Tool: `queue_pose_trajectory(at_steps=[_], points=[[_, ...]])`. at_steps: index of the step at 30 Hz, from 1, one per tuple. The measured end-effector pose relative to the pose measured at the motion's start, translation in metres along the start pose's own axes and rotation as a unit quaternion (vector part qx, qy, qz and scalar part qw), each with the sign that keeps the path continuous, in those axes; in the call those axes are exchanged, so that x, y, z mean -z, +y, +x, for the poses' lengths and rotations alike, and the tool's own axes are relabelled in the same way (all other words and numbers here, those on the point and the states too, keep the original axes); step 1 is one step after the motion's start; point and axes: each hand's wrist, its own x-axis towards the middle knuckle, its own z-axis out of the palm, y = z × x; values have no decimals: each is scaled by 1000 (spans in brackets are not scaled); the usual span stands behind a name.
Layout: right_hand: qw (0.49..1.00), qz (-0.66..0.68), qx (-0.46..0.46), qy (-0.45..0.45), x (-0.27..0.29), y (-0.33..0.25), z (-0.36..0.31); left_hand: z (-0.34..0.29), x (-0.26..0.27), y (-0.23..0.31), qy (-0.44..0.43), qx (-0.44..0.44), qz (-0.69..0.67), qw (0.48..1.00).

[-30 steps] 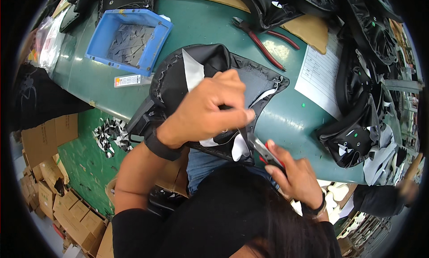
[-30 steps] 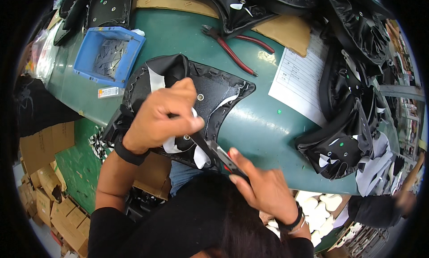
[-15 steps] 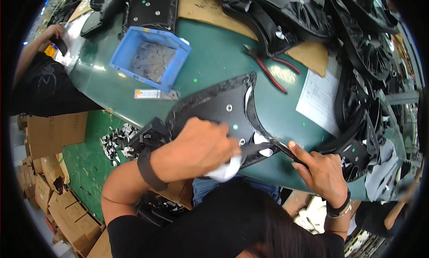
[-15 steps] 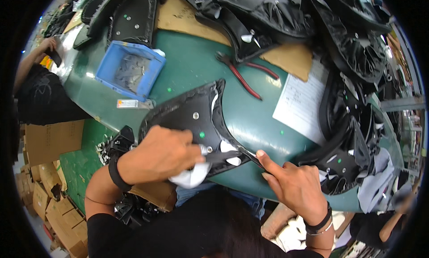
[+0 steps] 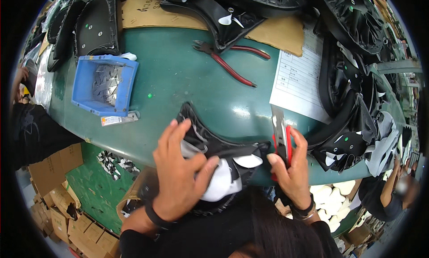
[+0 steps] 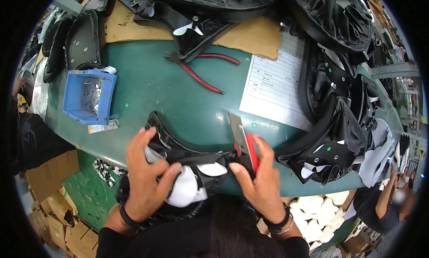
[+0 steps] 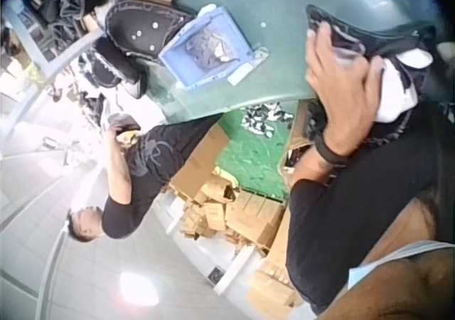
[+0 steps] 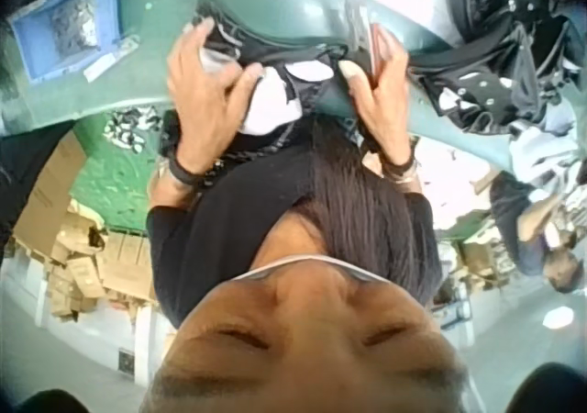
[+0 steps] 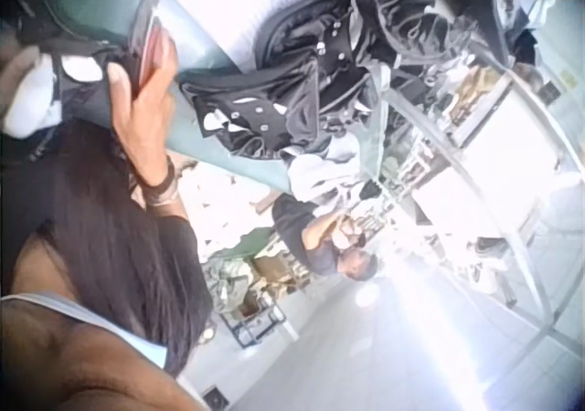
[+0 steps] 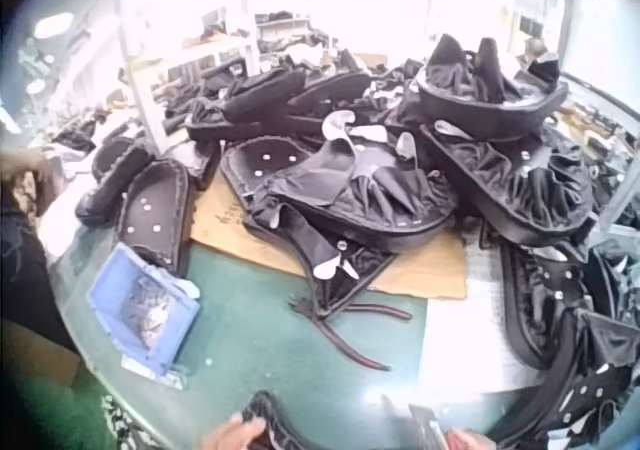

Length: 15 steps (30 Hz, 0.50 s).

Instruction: The person trims excess upholstery fabric and foam padding from seat components using a utility knife and pliers, creating scrap material.

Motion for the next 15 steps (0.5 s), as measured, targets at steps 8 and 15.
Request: queue_pose_trajectory(at_steps=[8, 15], points=[[996, -57, 52, -38, 5, 0, 21, 19, -16, 32, -33, -26, -245, 969], [961, 143, -219, -85, 17, -6, 24, 21, -38, 35, -45, -77, -47, 995]])
